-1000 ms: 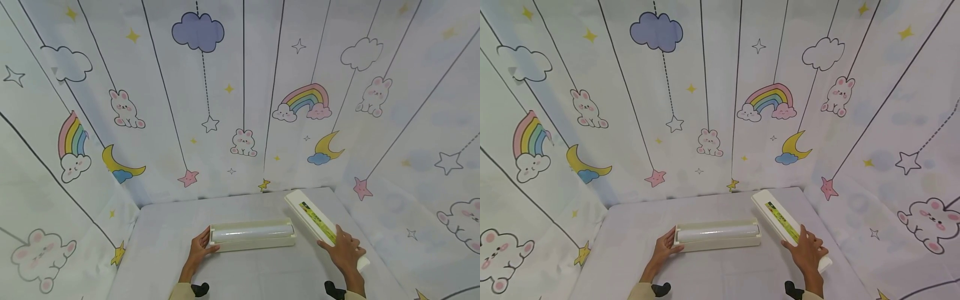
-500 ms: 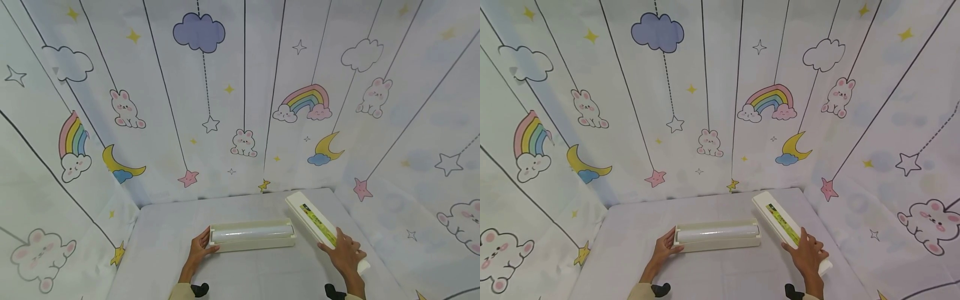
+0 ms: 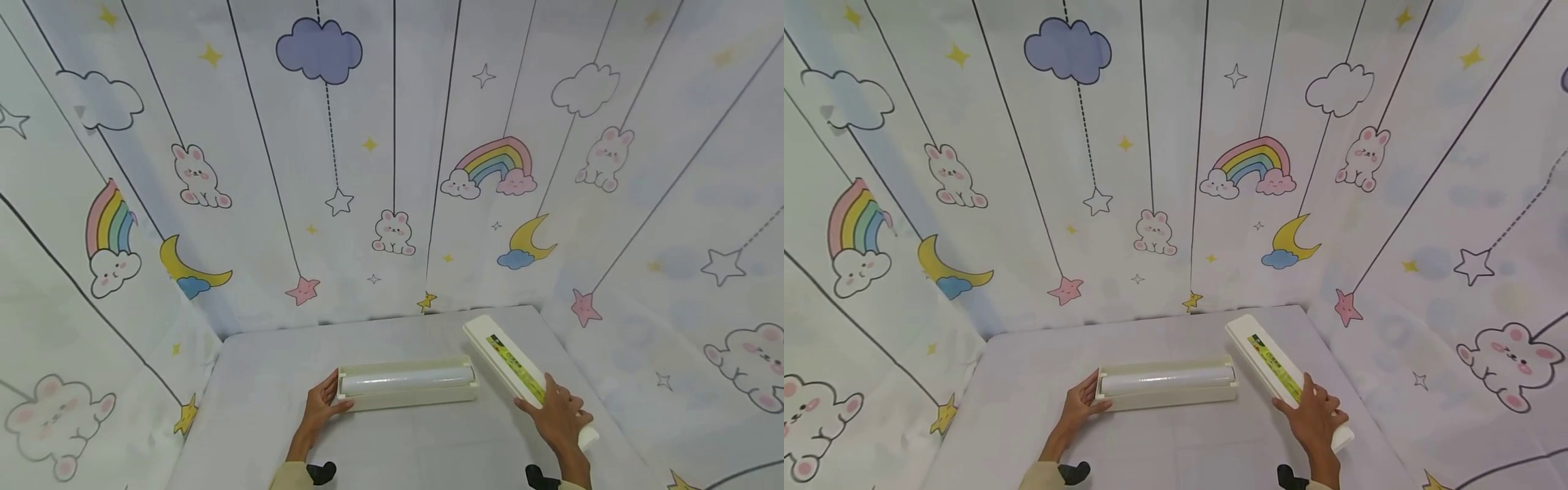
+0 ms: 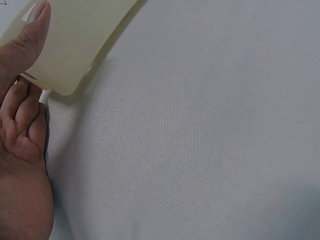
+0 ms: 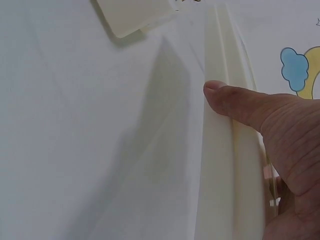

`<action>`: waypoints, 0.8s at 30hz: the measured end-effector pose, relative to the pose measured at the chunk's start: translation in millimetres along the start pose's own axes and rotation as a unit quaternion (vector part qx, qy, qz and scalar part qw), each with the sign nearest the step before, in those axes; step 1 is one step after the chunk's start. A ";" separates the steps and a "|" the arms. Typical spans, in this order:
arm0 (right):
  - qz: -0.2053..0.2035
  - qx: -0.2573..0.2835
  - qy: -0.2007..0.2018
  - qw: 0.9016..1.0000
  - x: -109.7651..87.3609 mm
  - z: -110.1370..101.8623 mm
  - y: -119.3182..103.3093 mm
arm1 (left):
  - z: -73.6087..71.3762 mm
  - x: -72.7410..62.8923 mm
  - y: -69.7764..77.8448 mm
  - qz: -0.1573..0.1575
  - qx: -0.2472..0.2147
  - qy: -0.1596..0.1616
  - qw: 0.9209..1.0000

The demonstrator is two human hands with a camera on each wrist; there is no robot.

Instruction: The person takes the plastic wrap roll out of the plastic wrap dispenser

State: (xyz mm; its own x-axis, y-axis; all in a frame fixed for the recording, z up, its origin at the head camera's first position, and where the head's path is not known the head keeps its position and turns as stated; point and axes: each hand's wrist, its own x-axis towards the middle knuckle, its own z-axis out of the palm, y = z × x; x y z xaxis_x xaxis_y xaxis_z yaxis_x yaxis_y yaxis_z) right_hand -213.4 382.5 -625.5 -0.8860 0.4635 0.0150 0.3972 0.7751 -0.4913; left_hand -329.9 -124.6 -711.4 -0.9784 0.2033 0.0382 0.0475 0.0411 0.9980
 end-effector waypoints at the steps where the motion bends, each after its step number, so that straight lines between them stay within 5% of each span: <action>1: 0.001 0.000 0.000 1.000 -0.1 0.1 0.5 | 0.2 -0.2 0.9 0.002 0.001 0.000 1.000; 24: 0.014 0.016 -0.015 1.000 -6.9 4.2 7.2 | 0.8 1.6 1.5 0.002 -0.015 -0.002 1.000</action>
State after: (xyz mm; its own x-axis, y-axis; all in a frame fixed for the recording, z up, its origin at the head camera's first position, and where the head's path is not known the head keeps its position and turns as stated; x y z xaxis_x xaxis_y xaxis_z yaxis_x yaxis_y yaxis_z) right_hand -205.5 383.1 -632.9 -0.8817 0.4710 -0.0257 0.4147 0.7479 -0.5184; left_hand -331.2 -123.5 -709.9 -0.9776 0.2064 0.0414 0.0444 0.0102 0.9990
